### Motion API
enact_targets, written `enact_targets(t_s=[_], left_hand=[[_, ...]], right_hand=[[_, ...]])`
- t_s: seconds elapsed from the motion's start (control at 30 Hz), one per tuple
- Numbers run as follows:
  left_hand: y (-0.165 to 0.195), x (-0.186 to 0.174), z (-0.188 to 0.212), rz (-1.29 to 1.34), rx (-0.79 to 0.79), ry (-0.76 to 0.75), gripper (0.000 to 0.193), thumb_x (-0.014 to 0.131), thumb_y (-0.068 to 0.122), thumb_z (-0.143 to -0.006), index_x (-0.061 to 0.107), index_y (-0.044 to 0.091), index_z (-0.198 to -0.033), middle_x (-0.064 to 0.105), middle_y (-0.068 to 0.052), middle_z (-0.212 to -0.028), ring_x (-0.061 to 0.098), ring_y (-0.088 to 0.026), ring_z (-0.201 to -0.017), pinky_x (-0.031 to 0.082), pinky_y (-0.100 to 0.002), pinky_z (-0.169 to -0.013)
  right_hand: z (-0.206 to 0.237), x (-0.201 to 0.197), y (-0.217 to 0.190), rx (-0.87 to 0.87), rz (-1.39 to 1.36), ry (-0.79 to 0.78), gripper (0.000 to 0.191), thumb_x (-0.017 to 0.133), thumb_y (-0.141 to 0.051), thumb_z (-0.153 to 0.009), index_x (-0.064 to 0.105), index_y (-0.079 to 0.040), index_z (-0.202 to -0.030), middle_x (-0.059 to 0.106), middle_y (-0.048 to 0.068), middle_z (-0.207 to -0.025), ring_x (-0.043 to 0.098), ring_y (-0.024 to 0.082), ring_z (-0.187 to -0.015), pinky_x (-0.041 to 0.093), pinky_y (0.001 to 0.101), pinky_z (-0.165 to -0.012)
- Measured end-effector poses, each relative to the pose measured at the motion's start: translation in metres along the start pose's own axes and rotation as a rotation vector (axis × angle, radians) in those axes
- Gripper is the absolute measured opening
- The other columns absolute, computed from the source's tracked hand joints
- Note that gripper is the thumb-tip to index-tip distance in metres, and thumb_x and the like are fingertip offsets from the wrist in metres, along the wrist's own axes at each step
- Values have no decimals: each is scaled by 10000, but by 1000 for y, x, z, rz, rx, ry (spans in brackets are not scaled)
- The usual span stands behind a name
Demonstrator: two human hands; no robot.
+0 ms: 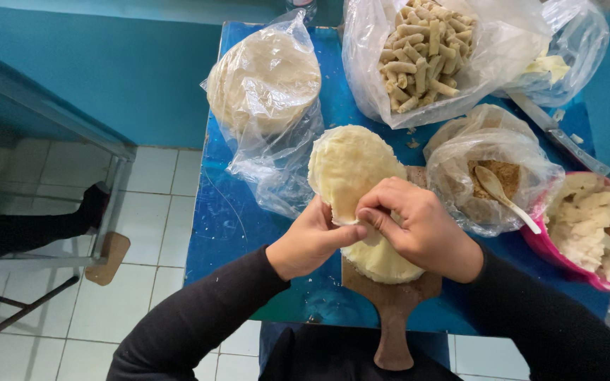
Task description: The person peels thin layers off a large round flatbread, pressing the disc on a wooden paddle board and pulling sheets away by hand. They then cut the stacked layers with a knife, fold and press the pieces, and arrange the slices on the board.
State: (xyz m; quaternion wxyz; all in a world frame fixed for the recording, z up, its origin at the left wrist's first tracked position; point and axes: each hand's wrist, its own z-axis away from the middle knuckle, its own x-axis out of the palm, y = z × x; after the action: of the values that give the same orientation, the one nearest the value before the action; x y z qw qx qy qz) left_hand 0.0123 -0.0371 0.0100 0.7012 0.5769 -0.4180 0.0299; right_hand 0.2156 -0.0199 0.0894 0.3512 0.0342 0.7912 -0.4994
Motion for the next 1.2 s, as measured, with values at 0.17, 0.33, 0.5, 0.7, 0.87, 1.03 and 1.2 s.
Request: enact_targets(t_s=[0.17, 0.33, 0.5, 0.7, 0.87, 1.03, 1.2], left_hand=[[-13, -11, 0, 12, 8, 25, 615, 590, -47, -947, 379, 52, -1516, 566, -68, -1411, 556, -164, -1303, 457, -351, -1105], [-13, -14, 0, 247, -31, 57, 631, 548, -83, -965, 358, 77, -1545, 539, -83, -1420, 542, -200, -1271, 452, -387, -1059], [0, -7, -2, 316, -12, 33, 641, 533, -78, -969, 323, 90, -1550, 502, -103, -1496, 526, -239, -1377, 452, -430, -1133], [8, -1, -4, 327, -3, 21, 651, 549, -70, -979, 309, 60, -1571, 479, -124, -1527, 499, -253, -1409, 432, -421, -1167], [17, 5, -1, 128, -8, -20, 851, 644, -94, -913, 199, 107, -1611, 452, -84, -1536, 471, -191, -1425, 405, -392, -1188], [20, 9, -4, -81, -36, -22, 964, 686, -78, -890, 115, 119, -1641, 443, -64, -1522, 458, -165, -1396, 410, -383, -1153], [14, 5, -5, -77, -29, -18, 963, 577, -107, -895, 70, 133, -1677, 419, -43, -1567, 412, -139, -1444, 379, -350, -1184]], right_hand=[[-1, -1, 0, 75, -44, -23, 55, 693, -75, -919, 721, -58, -962, 712, 76, -902, 708, 217, -812, 558, 313, -728], [-2, -16, -5, -34, -28, -76, 140, 734, -84, -889, 734, -70, -1028, 712, 75, -997, 717, 215, -910, 572, 308, -785], [-2, -24, -9, -93, 66, -114, 222, 834, -133, -787, 753, -90, -989, 675, 77, -993, 683, 242, -943, 560, 332, -789], [2, -19, -9, -88, 114, -57, 164, 780, -82, -811, 742, -86, -971, 666, 80, -1010, 679, 248, -956, 559, 342, -806], [2, -13, -7, -141, 117, -15, 143, 750, -78, -851, 713, -75, -989, 677, 83, -994, 674, 270, -958, 548, 355, -822], [2, 3, -5, -170, 180, 33, 155, 739, -76, -866, 654, -67, -995, 661, 108, -971, 646, 324, -937, 525, 401, -814], [7, 6, -3, -83, 190, 116, 133, 678, -63, -935, 605, -65, -1045, 662, 132, -963, 672, 350, -908, 534, 413, -772]])
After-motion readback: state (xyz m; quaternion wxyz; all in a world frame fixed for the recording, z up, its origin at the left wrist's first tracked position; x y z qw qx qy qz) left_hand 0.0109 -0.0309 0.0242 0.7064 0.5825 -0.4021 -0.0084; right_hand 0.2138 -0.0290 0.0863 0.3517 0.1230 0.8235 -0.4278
